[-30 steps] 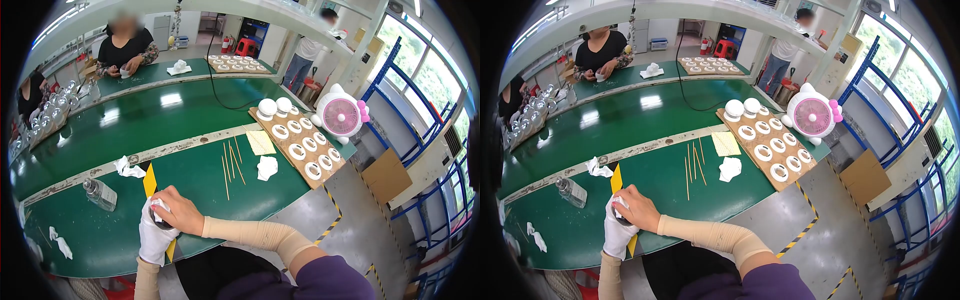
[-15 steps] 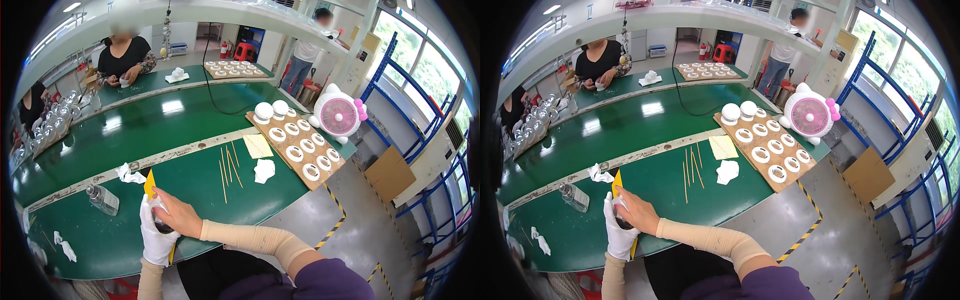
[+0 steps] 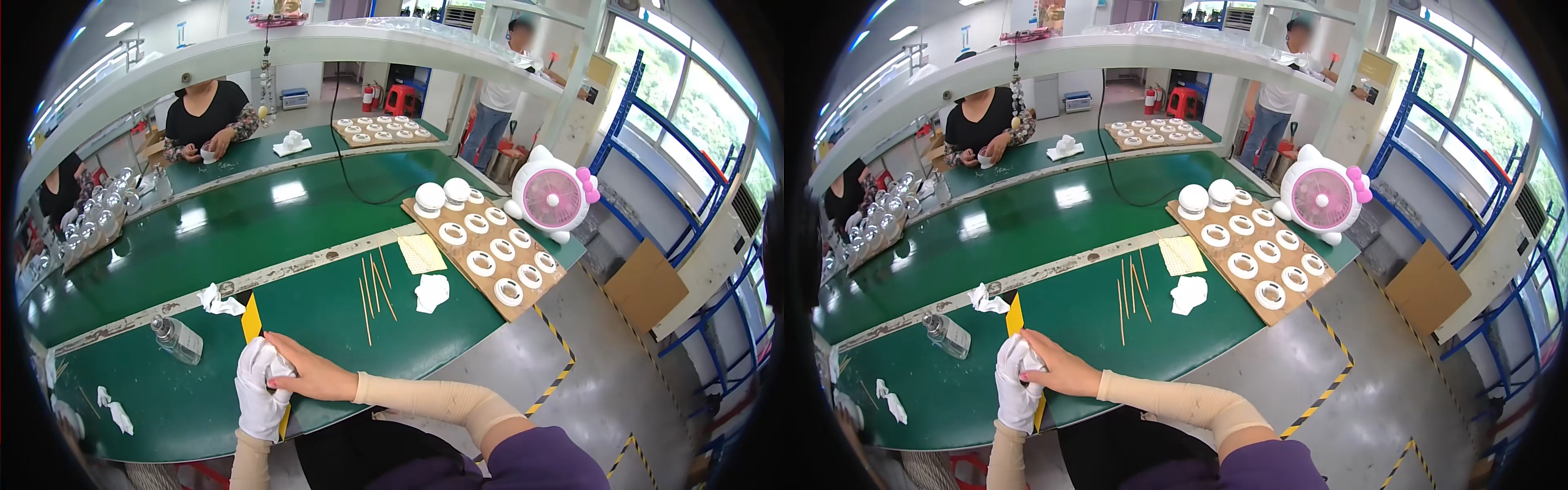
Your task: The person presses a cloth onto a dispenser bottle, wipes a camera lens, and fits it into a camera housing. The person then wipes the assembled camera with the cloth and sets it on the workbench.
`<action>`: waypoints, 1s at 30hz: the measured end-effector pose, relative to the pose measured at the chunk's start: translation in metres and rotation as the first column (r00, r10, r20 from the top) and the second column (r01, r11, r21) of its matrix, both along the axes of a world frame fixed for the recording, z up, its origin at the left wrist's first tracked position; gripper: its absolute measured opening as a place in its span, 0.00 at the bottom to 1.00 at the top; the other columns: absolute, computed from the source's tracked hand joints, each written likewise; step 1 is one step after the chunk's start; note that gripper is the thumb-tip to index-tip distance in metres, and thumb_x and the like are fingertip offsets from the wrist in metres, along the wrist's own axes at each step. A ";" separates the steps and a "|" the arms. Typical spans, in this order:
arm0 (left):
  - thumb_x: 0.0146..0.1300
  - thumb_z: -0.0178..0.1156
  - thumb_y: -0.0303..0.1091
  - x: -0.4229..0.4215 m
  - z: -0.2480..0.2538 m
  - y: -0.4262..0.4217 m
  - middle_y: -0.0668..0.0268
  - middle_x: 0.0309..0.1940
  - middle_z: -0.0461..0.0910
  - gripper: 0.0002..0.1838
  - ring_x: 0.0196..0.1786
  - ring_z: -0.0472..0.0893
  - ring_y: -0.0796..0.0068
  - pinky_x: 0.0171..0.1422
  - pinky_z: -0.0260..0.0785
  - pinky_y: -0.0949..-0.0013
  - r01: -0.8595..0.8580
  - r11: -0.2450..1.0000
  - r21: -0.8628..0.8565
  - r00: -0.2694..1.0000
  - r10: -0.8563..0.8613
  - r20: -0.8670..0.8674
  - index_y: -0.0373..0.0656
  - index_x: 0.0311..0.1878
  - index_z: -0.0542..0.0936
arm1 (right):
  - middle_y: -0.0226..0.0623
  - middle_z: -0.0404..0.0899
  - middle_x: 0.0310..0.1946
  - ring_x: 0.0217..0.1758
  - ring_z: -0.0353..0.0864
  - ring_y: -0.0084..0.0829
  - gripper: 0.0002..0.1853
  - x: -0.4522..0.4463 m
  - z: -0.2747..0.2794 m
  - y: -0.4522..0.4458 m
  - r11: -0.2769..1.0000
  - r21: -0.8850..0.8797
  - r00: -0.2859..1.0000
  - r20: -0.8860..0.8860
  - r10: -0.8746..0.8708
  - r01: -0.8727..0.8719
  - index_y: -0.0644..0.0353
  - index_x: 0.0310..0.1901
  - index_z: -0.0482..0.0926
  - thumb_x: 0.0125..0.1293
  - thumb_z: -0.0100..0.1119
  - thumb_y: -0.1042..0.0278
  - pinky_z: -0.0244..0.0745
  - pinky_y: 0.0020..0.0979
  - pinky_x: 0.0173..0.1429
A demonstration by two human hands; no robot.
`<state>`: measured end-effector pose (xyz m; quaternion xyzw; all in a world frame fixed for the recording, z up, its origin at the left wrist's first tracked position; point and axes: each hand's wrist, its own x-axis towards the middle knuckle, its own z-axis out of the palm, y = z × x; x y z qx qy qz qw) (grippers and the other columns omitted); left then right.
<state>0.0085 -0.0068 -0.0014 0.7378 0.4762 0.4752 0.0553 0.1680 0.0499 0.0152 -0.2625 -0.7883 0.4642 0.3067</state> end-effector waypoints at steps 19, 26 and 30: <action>0.53 0.70 0.33 0.009 0.044 -0.004 0.57 0.45 0.78 0.17 0.51 0.79 0.49 0.58 0.73 0.56 0.050 0.998 0.042 0.995 -0.053 0.083 0.47 0.45 0.78 | 0.42 0.83 0.32 0.24 0.77 0.35 0.11 0.098 0.152 -0.066 0.857 0.180 0.234 -0.916 0.325 -0.482 0.66 0.40 0.76 0.63 0.58 0.66 0.78 0.48 0.41; 0.55 0.69 0.33 0.003 0.045 -0.001 0.59 0.46 0.78 0.18 0.50 0.78 0.52 0.58 0.71 0.55 0.076 0.997 0.033 0.997 -0.077 0.032 0.46 0.49 0.79 | 0.28 0.80 0.32 0.39 0.80 0.24 0.11 0.066 0.247 -0.085 0.316 0.941 -0.309 -0.266 0.913 0.123 0.55 0.36 0.79 0.63 0.48 0.82 0.73 0.38 0.66; 0.53 0.68 0.30 0.001 0.057 -0.005 0.61 0.43 0.78 0.16 0.46 0.78 0.57 0.53 0.73 0.61 0.128 0.991 -0.027 0.991 -0.127 0.044 0.43 0.45 0.78 | 0.27 0.78 0.33 0.37 0.78 0.21 0.12 0.038 0.250 -0.089 0.357 0.897 -0.335 -0.264 0.905 0.259 0.53 0.35 0.79 0.64 0.46 0.82 0.74 0.31 0.52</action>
